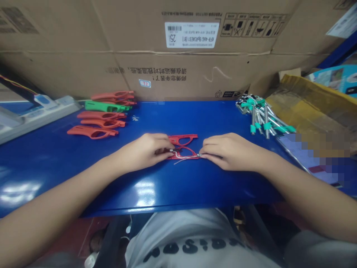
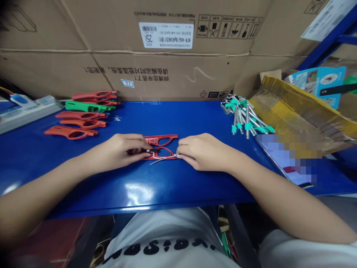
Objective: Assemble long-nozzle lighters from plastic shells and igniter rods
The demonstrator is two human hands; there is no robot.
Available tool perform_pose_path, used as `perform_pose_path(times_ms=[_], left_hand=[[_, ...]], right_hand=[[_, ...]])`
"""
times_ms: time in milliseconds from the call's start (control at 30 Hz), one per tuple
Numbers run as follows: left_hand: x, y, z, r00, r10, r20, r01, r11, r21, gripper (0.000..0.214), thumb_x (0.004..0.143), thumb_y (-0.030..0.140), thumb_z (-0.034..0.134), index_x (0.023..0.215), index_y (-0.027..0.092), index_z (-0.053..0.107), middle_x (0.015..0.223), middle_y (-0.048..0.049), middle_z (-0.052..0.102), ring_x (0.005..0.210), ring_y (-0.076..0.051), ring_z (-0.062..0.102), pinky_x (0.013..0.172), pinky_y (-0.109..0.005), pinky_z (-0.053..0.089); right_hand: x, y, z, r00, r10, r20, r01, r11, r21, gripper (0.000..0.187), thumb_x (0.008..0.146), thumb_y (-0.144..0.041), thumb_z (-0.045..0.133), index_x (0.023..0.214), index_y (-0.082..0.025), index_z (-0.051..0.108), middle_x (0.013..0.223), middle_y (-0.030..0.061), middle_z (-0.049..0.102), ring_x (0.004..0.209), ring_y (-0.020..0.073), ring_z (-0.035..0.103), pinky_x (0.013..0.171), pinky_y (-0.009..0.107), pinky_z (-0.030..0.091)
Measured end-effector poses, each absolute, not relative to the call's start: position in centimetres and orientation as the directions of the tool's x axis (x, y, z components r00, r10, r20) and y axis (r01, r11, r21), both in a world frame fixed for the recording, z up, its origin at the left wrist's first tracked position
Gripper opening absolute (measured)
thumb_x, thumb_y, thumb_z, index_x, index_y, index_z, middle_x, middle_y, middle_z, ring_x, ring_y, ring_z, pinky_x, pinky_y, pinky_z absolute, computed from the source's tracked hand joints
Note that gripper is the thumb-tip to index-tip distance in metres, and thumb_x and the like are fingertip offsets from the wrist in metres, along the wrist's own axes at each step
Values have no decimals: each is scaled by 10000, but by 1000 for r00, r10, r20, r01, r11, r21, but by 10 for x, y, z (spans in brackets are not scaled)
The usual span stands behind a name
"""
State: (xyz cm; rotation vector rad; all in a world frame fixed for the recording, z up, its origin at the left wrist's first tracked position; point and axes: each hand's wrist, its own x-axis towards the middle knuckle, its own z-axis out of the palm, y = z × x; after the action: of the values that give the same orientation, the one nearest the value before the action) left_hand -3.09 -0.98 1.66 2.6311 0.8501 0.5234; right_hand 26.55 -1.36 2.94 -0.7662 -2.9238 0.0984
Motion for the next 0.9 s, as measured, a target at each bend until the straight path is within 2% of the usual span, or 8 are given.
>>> perform_pose_path(times_ms=[233, 467, 600, 733, 900], left_hand=[[-30, -10, 15, 757, 607, 241, 483, -769, 420, 132, 955, 220, 641, 1036, 179, 736, 993, -55, 719, 863, -155, 695, 785, -250, 539], [-27, -11, 13, 732, 634, 249, 510, -753, 417, 103, 936, 203, 645, 946, 157, 736, 929, -58, 701, 790, -152, 679, 721, -250, 534], [-27, -12, 11, 721, 642, 260, 515, -748, 420, 105, 924, 188, 655, 949, 150, 749, 912, -60, 702, 782, -153, 680, 716, -249, 532], [-26, -11, 9, 715, 647, 265, 515, -744, 426, 123, 927, 191, 644, 964, 162, 758, 914, -59, 706, 770, -151, 680, 709, -250, 533], [-26, -10, 7, 707, 650, 279, 500, -738, 453, 116, 916, 179, 658, 960, 165, 765, 905, -55, 703, 771, -147, 680, 712, -246, 532]], right_hand=[[263, -17, 29, -882, 465, 72, 469, 882, 54, 230, 1003, -174, 496, 944, -171, 718, 900, 62, 683, 803, 177, 612, 653, 297, 372], [254, -29, 32, -879, 469, -85, 445, 871, 210, 172, 883, -70, 581, 989, -133, 700, 895, 87, 659, 772, 194, 586, 586, 315, 316], [239, -43, 32, -857, 492, -154, 426, 844, 325, 241, 880, -1, 504, 882, -108, 719, 800, 111, 630, 674, 206, 561, 539, 331, 279], [222, -61, 28, -842, 525, -121, 427, 787, 446, 298, 788, 62, 475, 778, -88, 733, 734, 152, 613, 660, 235, 567, 538, 340, 295], [208, -69, 29, -792, 586, -173, 451, 752, 481, 267, 786, 26, 510, 755, -79, 754, 769, 189, 648, 703, 272, 618, 539, 334, 291]])
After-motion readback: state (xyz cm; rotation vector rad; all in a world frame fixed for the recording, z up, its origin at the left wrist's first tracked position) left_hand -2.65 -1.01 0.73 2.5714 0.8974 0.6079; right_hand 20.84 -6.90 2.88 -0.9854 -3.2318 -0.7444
